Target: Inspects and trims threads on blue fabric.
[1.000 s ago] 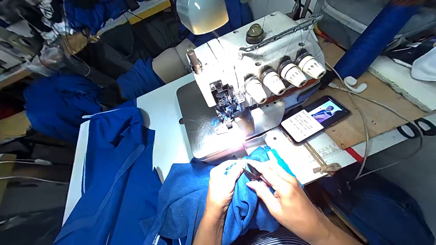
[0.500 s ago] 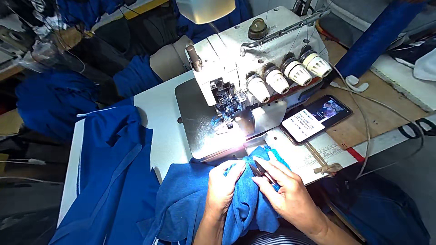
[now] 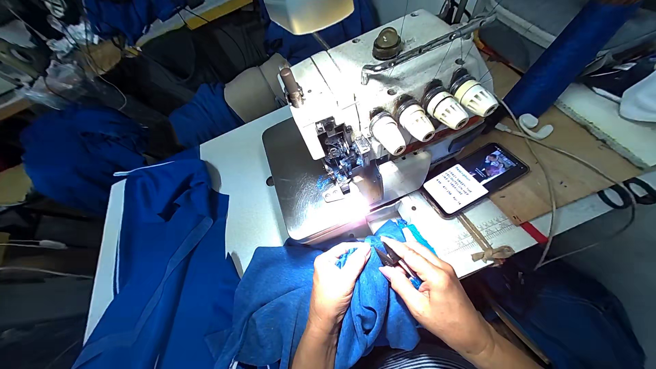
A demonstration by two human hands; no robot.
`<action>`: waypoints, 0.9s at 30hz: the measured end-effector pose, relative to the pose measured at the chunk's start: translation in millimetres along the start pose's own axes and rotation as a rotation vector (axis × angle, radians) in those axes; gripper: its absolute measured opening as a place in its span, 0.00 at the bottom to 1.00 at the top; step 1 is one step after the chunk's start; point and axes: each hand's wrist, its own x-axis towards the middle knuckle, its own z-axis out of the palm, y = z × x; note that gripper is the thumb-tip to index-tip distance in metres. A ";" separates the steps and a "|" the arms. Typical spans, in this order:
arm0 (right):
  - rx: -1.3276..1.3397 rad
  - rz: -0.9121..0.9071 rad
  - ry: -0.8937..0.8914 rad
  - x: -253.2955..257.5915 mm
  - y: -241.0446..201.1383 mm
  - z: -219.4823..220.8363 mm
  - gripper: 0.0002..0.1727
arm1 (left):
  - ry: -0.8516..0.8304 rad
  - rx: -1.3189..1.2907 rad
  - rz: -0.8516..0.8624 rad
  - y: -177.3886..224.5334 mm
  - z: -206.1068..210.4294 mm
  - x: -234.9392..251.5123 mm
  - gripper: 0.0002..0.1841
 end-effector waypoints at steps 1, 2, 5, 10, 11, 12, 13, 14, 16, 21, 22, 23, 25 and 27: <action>-0.004 -0.002 0.000 0.0 -0.2 -0.2 0.21 | 0.000 0.014 0.006 -0.3 0.0 0.0 0.04; -0.011 -0.007 0.006 -0.1 -0.4 0.2 0.21 | -0.004 0.021 0.014 -1.0 -0.2 0.0 0.04; -0.025 -0.049 0.065 -2.1 -0.1 5.3 0.20 | -0.022 0.018 0.015 -2.0 -0.3 0.4 0.04; 0.013 -0.145 0.172 -8.4 6.1 19.3 0.20 | -0.056 -0.017 -0.010 -1.0 -2.0 0.7 0.04; -0.001 -0.152 0.172 -8.3 6.7 19.8 0.19 | -0.057 -0.009 -0.003 -1.4 -2.4 0.8 0.04; -0.016 -0.161 0.169 -7.8 6.9 19.4 0.19 | -0.062 -0.005 0.006 -2.1 -3.0 0.8 0.03; -0.026 -0.167 0.164 -6.7 7.0 18.3 0.19 | -0.070 -0.003 0.015 -3.0 -3.6 0.6 0.02; -0.023 -0.166 0.154 -5.2 7.0 16.7 0.19 | -0.084 -0.006 0.023 -3.7 -4.2 0.5 0.04; 0.093 -0.080 0.113 -3.1 3.5 11.9 0.19 | -0.094 -0.024 0.022 -4.1 -4.4 0.0 0.04; 0.844 0.510 -0.032 10.7 -20.6 -13.8 0.16 | -0.063 0.018 0.012 -4.0 -3.6 0.5 0.03; 0.775 0.458 0.028 10.6 -18.3 -13.5 0.18 | -0.065 0.017 0.013 -3.9 -3.4 0.7 0.03; 0.615 0.367 0.085 9.2 -15.2 -12.7 0.19 | -0.060 0.019 0.008 -3.3 -3.0 0.6 0.03; 0.319 0.188 0.122 4.8 -13.3 -12.3 0.21 | -0.052 0.012 -0.006 -1.6 -2.3 1.1 0.03; 0.154 0.043 0.046 -1.8 -13.4 -10.4 0.20 | -0.065 -0.005 -0.013 -2.4 -2.7 1.2 0.03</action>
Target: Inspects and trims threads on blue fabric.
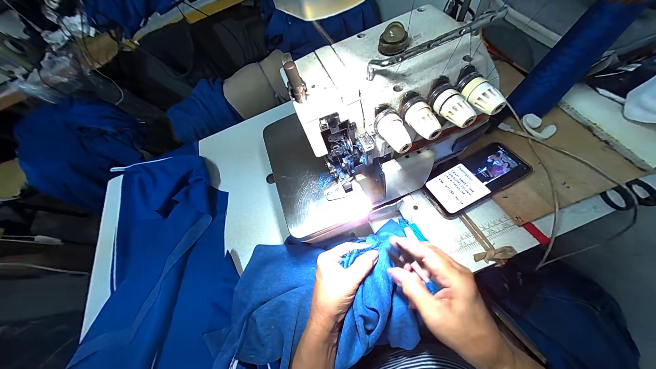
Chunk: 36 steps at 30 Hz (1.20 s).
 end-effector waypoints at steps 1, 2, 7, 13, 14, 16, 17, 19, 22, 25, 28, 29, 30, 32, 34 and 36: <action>-0.054 -0.051 -0.035 -2.0 1.3 2.5 0.19 | -0.004 -0.005 -0.001 -0.6 -0.5 -0.1 0.03; -0.099 -0.089 -0.050 -2.8 3.5 5.2 0.18 | -0.003 -0.008 -0.006 -0.8 -0.9 -0.2 0.03; -0.137 -0.100 -0.042 -0.9 8.9 8.0 0.18 | 0.000 -0.003 -0.010 0.9 -1.3 -0.9 0.03; -0.137 -0.093 -0.033 -1.1 10.3 9.0 0.19 | 0.004 0.006 0.004 -0.4 -1.4 -0.8 0.03; -0.130 -0.086 -0.034 -1.2 10.2 8.8 0.19 | 0.007 -0.005 0.003 -0.4 -1.1 -0.8 0.03; -0.123 -0.075 -0.041 -1.2 10.2 8.5 0.19 | 0.003 -0.009 0.005 -0.4 -1.2 -0.9 0.03; -0.129 -0.071 -0.044 -1.3 10.2 8.4 0.19 | 0.003 -0.007 0.007 -0.5 -1.1 -1.0 0.03; -0.143 -0.068 -0.041 -1.5 10.7 8.5 0.19 | 0.005 -0.011 0.012 -0.7 -0.8 -0.9 0.03; -0.144 -0.067 -0.040 -1.3 11.1 8.7 0.19 | 0.001 -0.024 0.020 -1.1 -0.9 -1.3 0.03; -0.157 -0.057 -0.043 -0.1 10.4 8.3 0.19 | 0.000 -0.030 0.022 -1.5 -0.9 -1.3 0.03; -0.170 -0.065 -0.043 0.2 10.1 8.7 0.19 | 0.012 0.000 0.034 -2.4 -0.5 -1.6 0.02; -0.182 -0.073 -0.039 0.2 9.9 8.9 0.19 | 0.016 0.008 0.037 -2.7 -0.1 -1.6 0.02; -0.199 -0.085 -0.032 0.0 9.6 9.4 0.19 | 0.019 0.014 0.039 -3.2 0.2 -1.9 0.02; -0.235 -0.114 -0.012 -1.1 9.0 11.2 0.18 | 0.016 0.025 0.040 -3.0 0.2 -2.1 0.02; -0.258 -0.150 0.018 -3.4 10.7 14.3 0.18 | 0.014 0.048 0.041 -2.5 -0.1 -1.6 0.02; -0.250 -0.190 0.047 -6.0 14.6 17.9 0.17 | 0.004 0.035 0.024 -0.8 -0.9 -1.3 0.02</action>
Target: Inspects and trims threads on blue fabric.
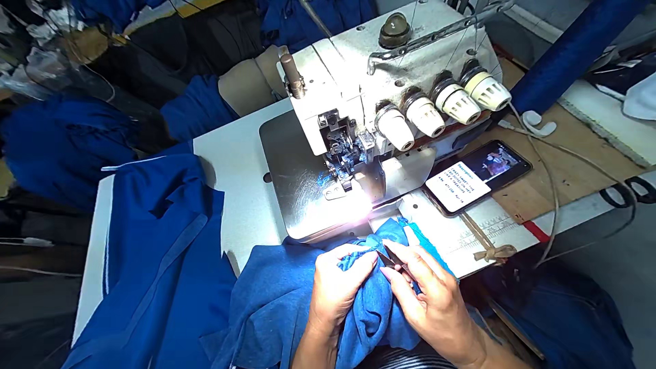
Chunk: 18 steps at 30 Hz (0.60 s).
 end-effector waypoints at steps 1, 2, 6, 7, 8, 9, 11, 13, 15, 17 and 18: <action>0.008 -0.016 0.017 -1.7 1.8 2.3 0.17 | -0.008 -0.023 -0.012 0.6 -0.3 0.3 0.02; 0.018 -0.034 0.035 -3.2 4.1 4.5 0.17 | -0.018 -0.051 -0.022 0.6 -0.8 0.5 0.02; 0.126 -0.052 0.055 -5.1 11.2 9.8 0.15 | -0.093 -0.169 -0.060 -0.6 -5.7 1.7 0.03; 0.174 -0.020 0.040 -3.9 11.6 9.1 0.15 | -0.096 -0.184 -0.065 -0.5 -5.6 1.7 0.03; 0.218 0.025 0.021 -2.5 11.1 7.8 0.16 | -0.090 -0.187 -0.069 0.1 -5.2 1.4 0.04; 0.244 0.065 -0.001 -1.2 10.2 5.7 0.16 | -0.080 -0.189 -0.070 1.0 -4.7 0.9 0.04; 0.256 0.115 -0.030 -0.4 8.1 2.0 0.16 | -0.062 -0.211 -0.070 2.0 -3.7 0.4 0.05; 0.252 0.136 -0.041 -0.2 7.0 0.5 0.16 | -0.056 -0.198 -0.058 1.7 -3.5 0.4 0.04; 0.248 0.154 -0.051 0.2 5.9 -0.8 0.17 | -0.056 -0.182 -0.047 1.0 -3.4 0.5 0.04; 0.254 0.175 -0.059 0.5 4.4 -1.8 0.17 | -0.059 -0.169 -0.044 0.5 -3.8 0.5 0.04; 0.258 0.183 -0.060 0.7 3.7 -2.1 0.17 | -0.057 -0.168 -0.047 0.7 -3.9 0.5 0.04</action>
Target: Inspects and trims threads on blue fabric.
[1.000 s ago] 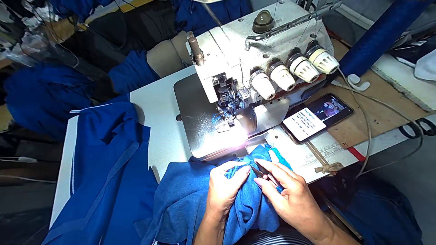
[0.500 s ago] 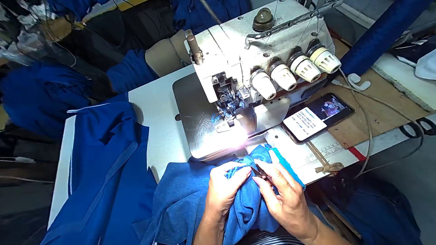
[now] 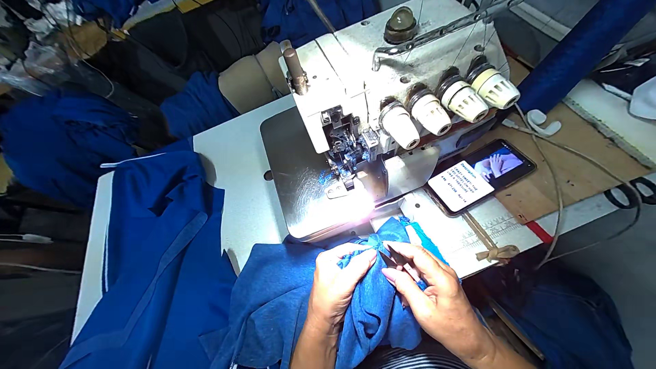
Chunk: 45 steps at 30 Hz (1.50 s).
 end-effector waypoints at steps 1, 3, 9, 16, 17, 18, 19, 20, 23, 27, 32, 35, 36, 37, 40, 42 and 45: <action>0.000 0.003 0.001 0.1 -0.5 -0.2 0.17 | 0.004 0.004 -0.002 0.2 0.0 0.1 0.04; 0.002 0.003 0.004 0.2 -1.2 -0.4 0.17 | 0.009 0.013 0.000 0.1 0.0 0.1 0.04; -0.004 -0.010 0.008 0.1 -0.9 -0.5 0.17 | 0.020 0.035 0.002 0.5 0.4 0.3 0.04; -0.024 -0.001 0.001 1.4 -1.5 -0.9 0.17 | 0.030 0.061 0.006 0.2 1.0 0.7 0.04; -0.024 -0.002 0.003 1.6 -1.2 -0.7 0.17 | 0.031 0.051 0.008 0.0 1.2 0.9 0.04; -0.025 -0.001 0.002 1.6 -1.1 -0.6 0.17 | 0.031 0.045 0.012 -0.5 1.1 0.9 0.04; -0.026 0.001 0.001 1.5 -1.1 -0.6 0.17 | 0.032 0.041 0.015 -1.0 1.1 0.8 0.04; -0.029 0.002 0.001 1.4 -1.2 -0.7 0.17 | 0.032 0.039 0.014 -1.1 1.2 0.5 0.04; -0.036 0.006 0.002 1.2 -1.8 -0.3 0.17 | 0.032 0.046 0.020 -1.6 1.1 0.4 0.03; -0.034 0.013 0.002 1.2 -3.4 -0.8 0.17 | 0.030 0.048 0.024 -1.1 1.3 0.8 0.03; -0.046 0.018 -0.001 1.5 -3.8 -1.4 0.17 | 0.017 0.059 0.029 -1.4 1.8 0.7 0.03; -0.062 -0.019 0.014 2.1 -2.9 -0.1 0.17 | 0.009 0.067 0.029 -0.9 2.0 1.0 0.03; -0.064 -0.042 0.025 2.3 -2.4 0.8 0.17 | 0.001 0.069 0.031 -1.4 1.8 1.0 0.03; -0.064 -0.072 0.032 2.5 -1.7 1.6 0.17 | -0.010 0.064 0.031 -1.9 1.3 1.0 0.04; -0.042 -0.125 0.040 2.5 1.6 3.5 0.16 | -0.016 -0.011 0.002 -0.9 -0.3 1.3 0.05; -0.013 -0.097 0.037 0.6 2.4 3.2 0.16 | -0.007 -0.035 -0.012 0.2 -0.6 0.9 0.05; -0.014 -0.060 0.023 -0.3 0.3 0.3 0.16 | 0.006 -0.009 -0.005 0.5 0.2 0.4 0.05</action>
